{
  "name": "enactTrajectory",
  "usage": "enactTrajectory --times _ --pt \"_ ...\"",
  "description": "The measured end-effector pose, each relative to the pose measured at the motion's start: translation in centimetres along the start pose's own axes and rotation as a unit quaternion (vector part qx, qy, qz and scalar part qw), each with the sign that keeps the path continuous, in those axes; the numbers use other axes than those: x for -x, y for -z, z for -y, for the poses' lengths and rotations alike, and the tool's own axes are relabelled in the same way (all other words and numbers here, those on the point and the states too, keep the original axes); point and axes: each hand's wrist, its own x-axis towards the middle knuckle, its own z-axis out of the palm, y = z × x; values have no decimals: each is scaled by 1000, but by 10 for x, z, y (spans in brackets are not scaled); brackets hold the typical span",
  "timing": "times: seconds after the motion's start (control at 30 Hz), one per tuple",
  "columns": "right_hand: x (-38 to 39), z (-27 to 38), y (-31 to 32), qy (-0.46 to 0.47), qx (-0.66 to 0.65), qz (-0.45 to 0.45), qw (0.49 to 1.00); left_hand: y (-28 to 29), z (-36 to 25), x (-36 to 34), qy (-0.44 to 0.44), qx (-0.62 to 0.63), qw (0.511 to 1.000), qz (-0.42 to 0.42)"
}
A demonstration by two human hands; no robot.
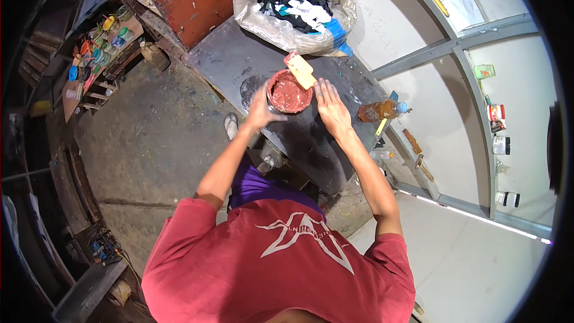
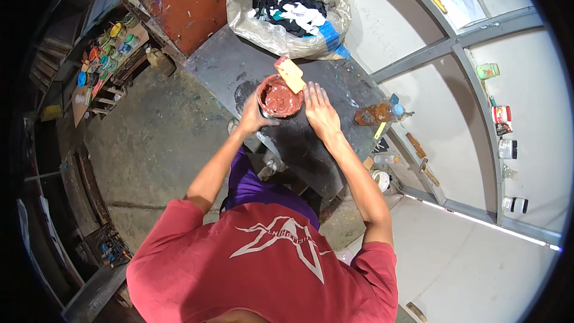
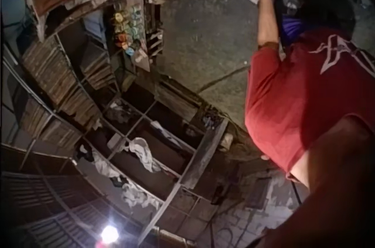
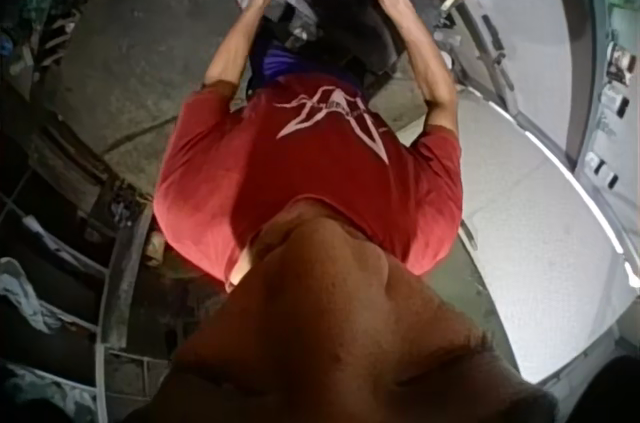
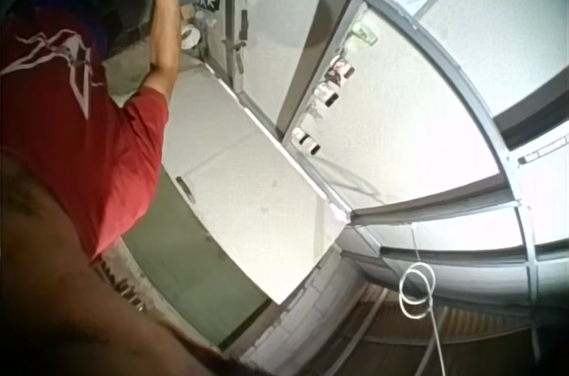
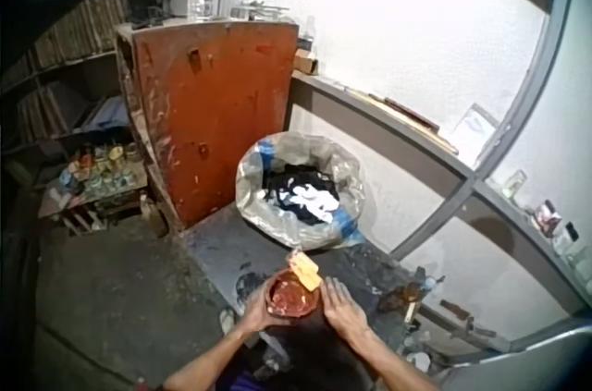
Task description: Mixing red ink in a small container using a spatula at a workbench.
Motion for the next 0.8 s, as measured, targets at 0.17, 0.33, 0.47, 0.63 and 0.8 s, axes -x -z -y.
enactTrajectory --times 0.17,0.33,0.47,0.63,0.8 --pt "-1 11 3 46 -2 -21 999 -41 -46 9 89 23 984 -150" --pt "-6 5 3 86 -8 -66 994 -31 -34 0 62 8 988 -141" --pt "-9 -13 4 31 0 -34 999 -6 -18 -14 18 37 999 -19" --pt "-6 -9 10 117 -12 -30 993 2 35 -24 39 80 988 128" --pt "-10 -17 12 113 33 -27 993 -4 36 -21 94 178 968 149"
